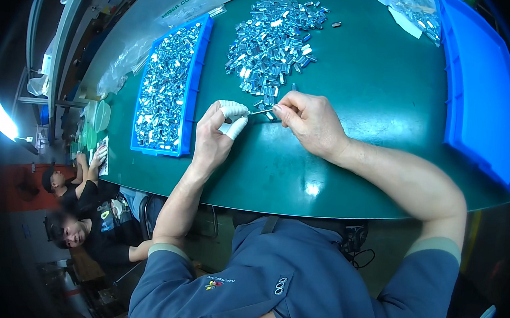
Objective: The person trims and sorts small metal parts by hand, placing them into a blue tray and onto a white paper, with scrap parts going into a scrap container.
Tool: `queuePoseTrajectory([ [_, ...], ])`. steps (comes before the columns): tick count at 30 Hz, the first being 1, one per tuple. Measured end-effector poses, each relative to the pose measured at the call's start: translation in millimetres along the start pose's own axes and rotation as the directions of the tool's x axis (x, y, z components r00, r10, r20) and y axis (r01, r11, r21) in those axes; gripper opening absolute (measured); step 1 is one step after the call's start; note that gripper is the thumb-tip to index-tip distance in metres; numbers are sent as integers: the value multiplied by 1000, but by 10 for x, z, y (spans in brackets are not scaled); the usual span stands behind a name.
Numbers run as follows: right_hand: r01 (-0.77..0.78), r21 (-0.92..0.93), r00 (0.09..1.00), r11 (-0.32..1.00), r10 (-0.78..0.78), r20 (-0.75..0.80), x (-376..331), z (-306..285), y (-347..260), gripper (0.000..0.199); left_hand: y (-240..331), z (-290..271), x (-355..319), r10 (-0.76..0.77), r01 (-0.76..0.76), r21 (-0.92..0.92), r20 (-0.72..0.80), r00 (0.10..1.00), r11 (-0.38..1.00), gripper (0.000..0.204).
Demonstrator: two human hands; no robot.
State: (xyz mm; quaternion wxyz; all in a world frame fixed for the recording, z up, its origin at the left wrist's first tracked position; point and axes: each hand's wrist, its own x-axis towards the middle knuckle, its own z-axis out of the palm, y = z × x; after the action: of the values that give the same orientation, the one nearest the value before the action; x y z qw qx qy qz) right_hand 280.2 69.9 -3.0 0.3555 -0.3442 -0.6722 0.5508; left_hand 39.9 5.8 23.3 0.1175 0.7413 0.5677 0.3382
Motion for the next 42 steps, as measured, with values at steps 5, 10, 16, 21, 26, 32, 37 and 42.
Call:
queuePoseTrajectory([
  [5, -43, 31, 999, 999, 43, -11, 4, -12, -9, 23, 105, -8, -8, -42, 43, -90, 11, 999, 995, 16],
  [10, -44, 12, 999, 999, 43, 19, 28, -10, 6, 26, 104, 4, -32, -46, 47, -104, 12, 999, 993, 16],
  [16, -25, -66, 994, 998, 32, 107, 6, -24, -11, 35, 164, 57, -26, 9, -11, -138, -12, 1000, 990, 16],
  [21, -51, -104, 989, 993, 64, 130, -10, -24, -18, 43, 112, 50, -75, 43, -47, -115, -31, 999, 992, 16],
  [26, -9, -155, 981, 988, 39, 191, -7, -7, -42, 46, 198, 110, -75, 132, -129, -168, 7, 991, 977, 18],
  [32, 38, -97, 985, 995, -21, 170, -27, 24, -35, 45, 206, -35, -130, 122, -122, -62, 8, 992, 991, 19],
  [37, -72, 0, 992, 997, 72, 104, 3, -16, -10, 43, -95, -493, -245, 136, -99, 214, -168, 976, 972, 17],
  [42, -40, -43, 992, 998, 45, 121, -21, -2, -29, 42, -742, -1290, -439, -72, 245, 397, -402, 913, 885, 16],
])
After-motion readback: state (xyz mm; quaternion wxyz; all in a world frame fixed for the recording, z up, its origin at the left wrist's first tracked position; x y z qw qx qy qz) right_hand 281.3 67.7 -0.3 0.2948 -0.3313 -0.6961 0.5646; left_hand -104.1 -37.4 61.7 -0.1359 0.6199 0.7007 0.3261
